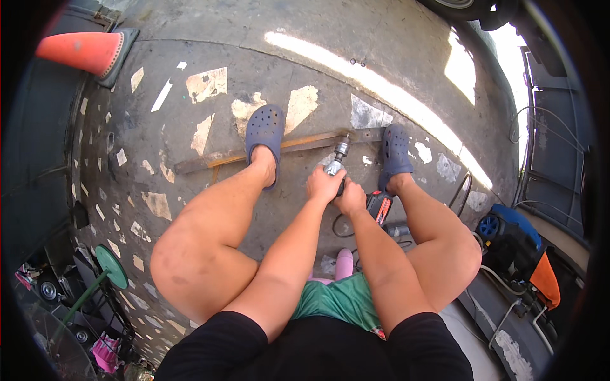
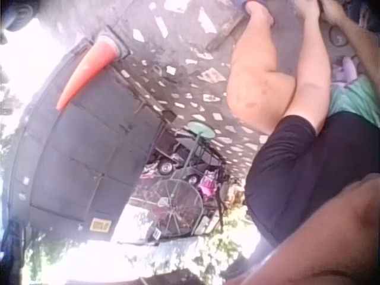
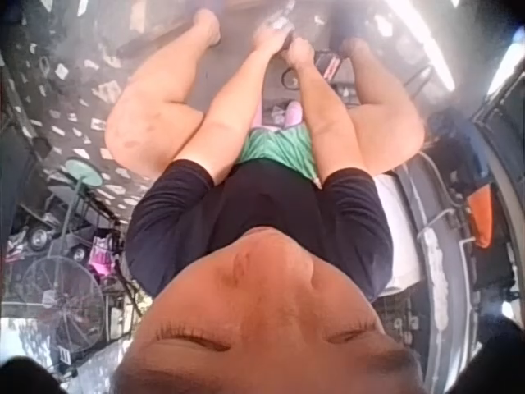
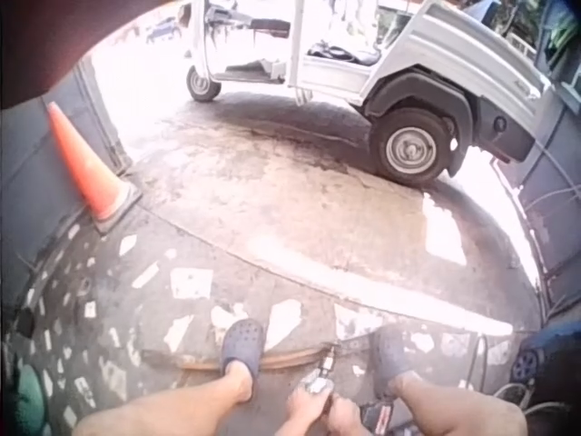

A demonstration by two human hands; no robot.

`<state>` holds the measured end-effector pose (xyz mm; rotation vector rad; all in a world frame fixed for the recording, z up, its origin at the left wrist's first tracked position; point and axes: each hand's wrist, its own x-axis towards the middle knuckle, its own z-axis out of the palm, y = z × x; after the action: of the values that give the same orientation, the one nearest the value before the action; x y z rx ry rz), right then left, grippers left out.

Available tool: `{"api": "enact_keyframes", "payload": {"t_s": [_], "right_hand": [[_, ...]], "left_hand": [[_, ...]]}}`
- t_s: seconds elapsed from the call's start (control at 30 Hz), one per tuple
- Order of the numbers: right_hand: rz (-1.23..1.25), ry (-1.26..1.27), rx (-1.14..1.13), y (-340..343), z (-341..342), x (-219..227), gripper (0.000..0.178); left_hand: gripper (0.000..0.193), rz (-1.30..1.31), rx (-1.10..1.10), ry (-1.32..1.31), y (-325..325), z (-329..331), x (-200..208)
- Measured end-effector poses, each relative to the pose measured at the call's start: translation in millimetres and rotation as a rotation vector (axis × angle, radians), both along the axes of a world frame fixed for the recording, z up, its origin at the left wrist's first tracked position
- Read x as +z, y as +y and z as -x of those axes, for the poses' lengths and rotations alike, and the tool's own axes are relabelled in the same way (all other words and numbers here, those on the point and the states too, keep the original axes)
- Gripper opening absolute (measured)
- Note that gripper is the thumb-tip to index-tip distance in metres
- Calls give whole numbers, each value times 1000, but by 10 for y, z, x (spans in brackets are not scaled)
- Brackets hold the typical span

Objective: Using a power drill to make a hole in a metal bar.

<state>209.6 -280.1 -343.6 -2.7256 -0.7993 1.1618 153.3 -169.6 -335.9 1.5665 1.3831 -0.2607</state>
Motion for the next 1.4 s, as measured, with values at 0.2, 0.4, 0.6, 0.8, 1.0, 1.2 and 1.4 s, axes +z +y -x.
{"api": "enact_keyframes", "payload": {"t_s": [0.2,0.4,0.6,0.8,1.0,1.2,1.4], "right_hand": [[73,38,235,98,-144,-19,42],[74,-15,140,113,-117,-1,39],[129,40,187,76,-73,-16,40],[80,5,167,74,-56,-90,41],[77,15,210,37,-46,-142,42],[60,32,146,97,42,-38,41],[33,10,109,84,126,94,39]], "left_hand": [[72,48,234,3,33,133,-65],[76,-12,125,0,6,54,-100],[87,62,125,54,39,139,14],[80,-3,72,18,56,121,-12],[81,0,92,31,45,161,-25],[83,-22,72,44,52,202,-46],[81,17,82,72,-10,285,-33]]}}
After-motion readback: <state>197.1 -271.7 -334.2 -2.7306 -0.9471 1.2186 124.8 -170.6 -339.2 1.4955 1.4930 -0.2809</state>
